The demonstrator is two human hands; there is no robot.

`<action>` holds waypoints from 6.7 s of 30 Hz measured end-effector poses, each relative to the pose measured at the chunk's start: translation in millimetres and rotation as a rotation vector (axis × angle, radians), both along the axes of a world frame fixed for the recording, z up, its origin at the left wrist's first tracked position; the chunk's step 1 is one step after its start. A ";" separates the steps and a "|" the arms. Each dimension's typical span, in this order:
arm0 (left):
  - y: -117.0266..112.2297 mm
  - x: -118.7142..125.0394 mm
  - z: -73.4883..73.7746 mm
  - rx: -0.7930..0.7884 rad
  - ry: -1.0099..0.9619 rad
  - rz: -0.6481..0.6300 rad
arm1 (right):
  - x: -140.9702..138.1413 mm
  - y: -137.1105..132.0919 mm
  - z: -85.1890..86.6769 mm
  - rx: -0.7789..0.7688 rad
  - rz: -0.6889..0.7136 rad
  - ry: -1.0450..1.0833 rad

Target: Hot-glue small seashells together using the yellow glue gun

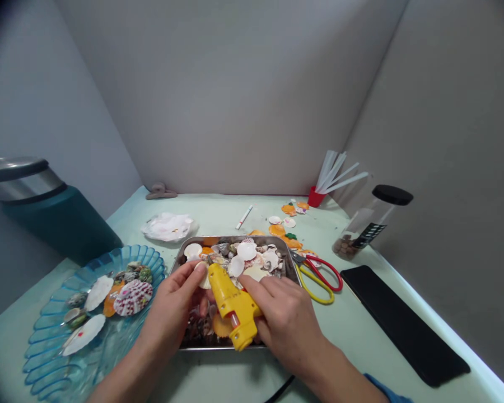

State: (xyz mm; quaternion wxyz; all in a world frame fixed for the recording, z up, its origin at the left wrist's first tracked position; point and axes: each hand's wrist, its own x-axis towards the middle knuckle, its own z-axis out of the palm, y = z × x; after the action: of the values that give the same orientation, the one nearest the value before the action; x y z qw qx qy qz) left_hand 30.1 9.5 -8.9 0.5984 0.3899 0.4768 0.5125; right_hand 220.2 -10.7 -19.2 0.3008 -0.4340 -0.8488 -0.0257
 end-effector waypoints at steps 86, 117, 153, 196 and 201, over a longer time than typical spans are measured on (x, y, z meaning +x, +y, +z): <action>0.4 -1.0 0.7 0.007 0.097 0.101 | 1.0 -0.2 6.3 0.071 0.041 0.175; -1.1 -0.2 -0.7 0.041 0.149 0.105 | 0.7 -0.4 9.6 -0.081 0.053 0.279; -0.8 1.4 1.1 0.029 0.071 0.082 | -0.5 0.3 7.3 -0.084 0.078 0.150; -1.1 0.6 0.4 0.014 0.041 0.073 | 0.9 -1.1 9.4 -0.112 0.019 0.179; -1.7 0.7 3.0 0.011 0.037 0.091 | 1.0 -1.1 10.3 -0.028 0.060 0.200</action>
State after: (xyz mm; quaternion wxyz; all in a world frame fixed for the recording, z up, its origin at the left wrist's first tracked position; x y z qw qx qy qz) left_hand 30.9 7.9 -5.9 0.5632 0.3805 0.5024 0.5345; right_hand 221.2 -11.8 -8.9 0.3785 -0.4130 -0.8274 0.0386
